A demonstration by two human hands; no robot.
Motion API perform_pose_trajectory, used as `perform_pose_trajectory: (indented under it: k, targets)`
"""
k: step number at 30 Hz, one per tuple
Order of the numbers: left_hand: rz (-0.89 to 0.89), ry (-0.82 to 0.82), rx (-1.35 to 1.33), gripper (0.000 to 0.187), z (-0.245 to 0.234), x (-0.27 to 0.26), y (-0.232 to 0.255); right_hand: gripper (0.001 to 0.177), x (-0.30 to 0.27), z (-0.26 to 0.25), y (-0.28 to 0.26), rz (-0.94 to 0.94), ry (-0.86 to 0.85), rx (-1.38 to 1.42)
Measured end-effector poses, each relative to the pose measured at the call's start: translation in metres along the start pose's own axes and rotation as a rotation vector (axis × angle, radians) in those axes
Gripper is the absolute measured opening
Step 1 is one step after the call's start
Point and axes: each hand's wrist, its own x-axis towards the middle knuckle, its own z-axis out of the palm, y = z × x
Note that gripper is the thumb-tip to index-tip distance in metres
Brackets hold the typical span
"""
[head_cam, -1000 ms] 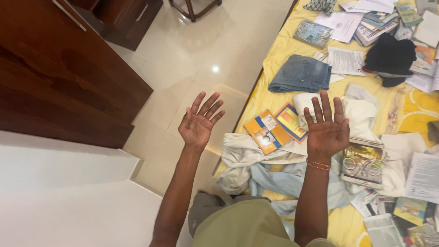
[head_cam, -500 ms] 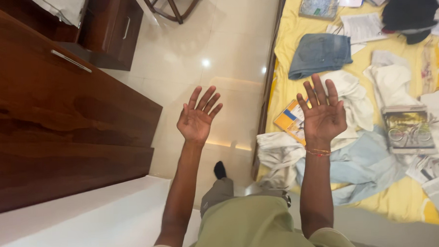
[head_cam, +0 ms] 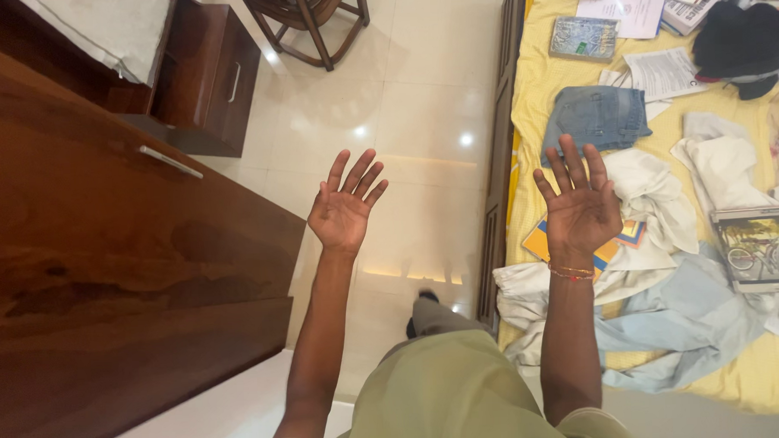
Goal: The person retrieves books and folded clothes from a wooden wardrobe and places them onto a bed already covered with similar items. The person repeatedly walks between the wardrobe and the bed, handling items one at a time or in small groups.
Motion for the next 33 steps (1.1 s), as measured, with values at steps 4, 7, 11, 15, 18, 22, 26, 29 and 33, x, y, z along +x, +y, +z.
perform_pose_trajectory:
  k: [4, 7, 11, 15, 18, 22, 26, 29, 33]
  targets:
    - [-0.020, -0.037, -0.009, 0.066, -0.016, 0.041, 0.010, 0.057, 0.030, 0.006, 0.024, 0.002, 0.001, -0.012]
    - [-0.023, -0.078, -0.004, 0.067, -0.029, 0.087, 0.018, 0.057, 0.069, 0.007, 0.042, -0.048, -0.003, -0.021]
    - [-0.056, -0.145, 0.015, 0.066, -0.046, 0.178, 0.030, 0.058, 0.138, 0.002, 0.061, -0.106, -0.007, 0.003]
    - [-0.084, -0.213, 0.047, 0.067, -0.048, 0.271, 0.041, 0.058, 0.215, 0.005, 0.074, -0.184, -0.003, 0.010]
    - [-0.094, -0.235, 0.084, 0.068, -0.048, 0.336, 0.050, 0.059, 0.262, 0.007, 0.079, -0.249, 0.002, -0.015]
    - [-0.115, -0.230, 0.077, 0.068, -0.057, 0.401, 0.058, 0.058, 0.309, 0.010, 0.092, -0.276, 0.057, 0.008]
    - [-0.164, -0.237, 0.028, 0.068, -0.074, 0.465, 0.050, 0.058, 0.347, 0.021, 0.102, -0.320, 0.122, -0.063]
    - [-0.245, -0.255, 0.000, 0.067, -0.093, 0.512, 0.039, 0.058, 0.367, 0.026, 0.112, -0.364, 0.179, -0.113]
    - [-0.369, -0.302, -0.034, 0.066, -0.116, 0.582, 0.026, 0.059, 0.387, 0.036, 0.130, -0.465, 0.284, -0.174]
